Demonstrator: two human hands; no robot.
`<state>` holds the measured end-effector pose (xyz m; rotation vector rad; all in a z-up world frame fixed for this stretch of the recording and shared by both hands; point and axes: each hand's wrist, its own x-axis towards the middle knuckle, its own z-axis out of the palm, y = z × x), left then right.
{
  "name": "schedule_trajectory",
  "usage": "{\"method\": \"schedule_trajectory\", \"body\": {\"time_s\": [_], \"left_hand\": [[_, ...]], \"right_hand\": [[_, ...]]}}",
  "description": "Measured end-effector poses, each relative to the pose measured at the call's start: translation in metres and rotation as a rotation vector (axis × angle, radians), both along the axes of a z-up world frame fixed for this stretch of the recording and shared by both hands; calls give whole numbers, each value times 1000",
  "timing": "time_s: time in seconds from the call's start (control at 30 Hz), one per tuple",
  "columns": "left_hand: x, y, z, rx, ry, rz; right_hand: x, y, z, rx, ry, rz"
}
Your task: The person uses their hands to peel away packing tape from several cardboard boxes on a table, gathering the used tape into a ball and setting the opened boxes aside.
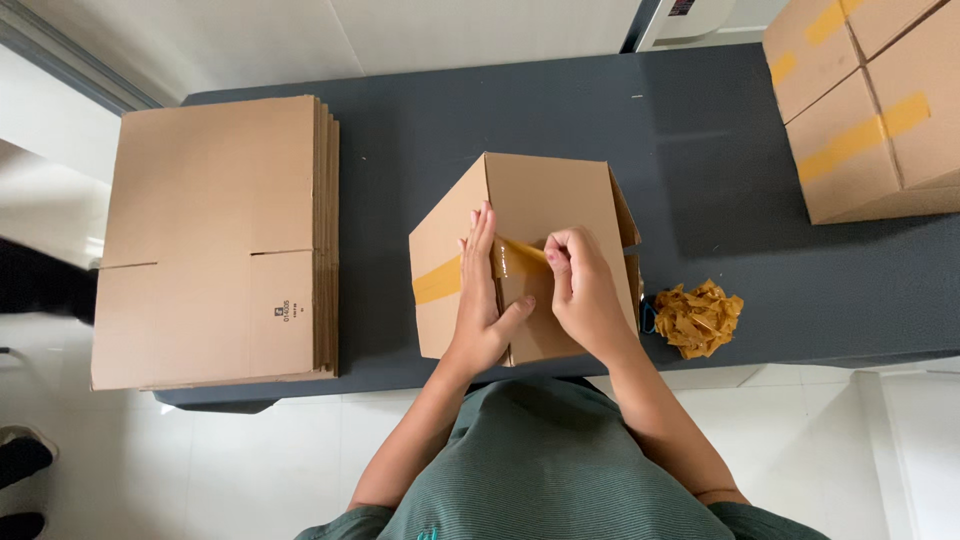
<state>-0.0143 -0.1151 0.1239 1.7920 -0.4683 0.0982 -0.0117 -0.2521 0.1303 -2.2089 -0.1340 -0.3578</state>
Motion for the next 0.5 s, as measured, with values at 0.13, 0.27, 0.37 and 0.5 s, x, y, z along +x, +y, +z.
{"method": "schedule_trajectory", "body": {"time_s": [0.13, 0.27, 0.37, 0.5], "left_hand": [[-3, -2, -3, 2, -20, 30], [-9, -8, -6, 45, -58, 31], [-12, -6, -6, 60, -49, 17], [-1, 19, -53, 45, 34, 61]], "right_hand": [[-13, 2, 13, 202, 37, 131], [-15, 3, 11, 573, 87, 203], [-10, 3, -3, 702, 71, 218], [-4, -3, -20, 808, -7, 209]]}}
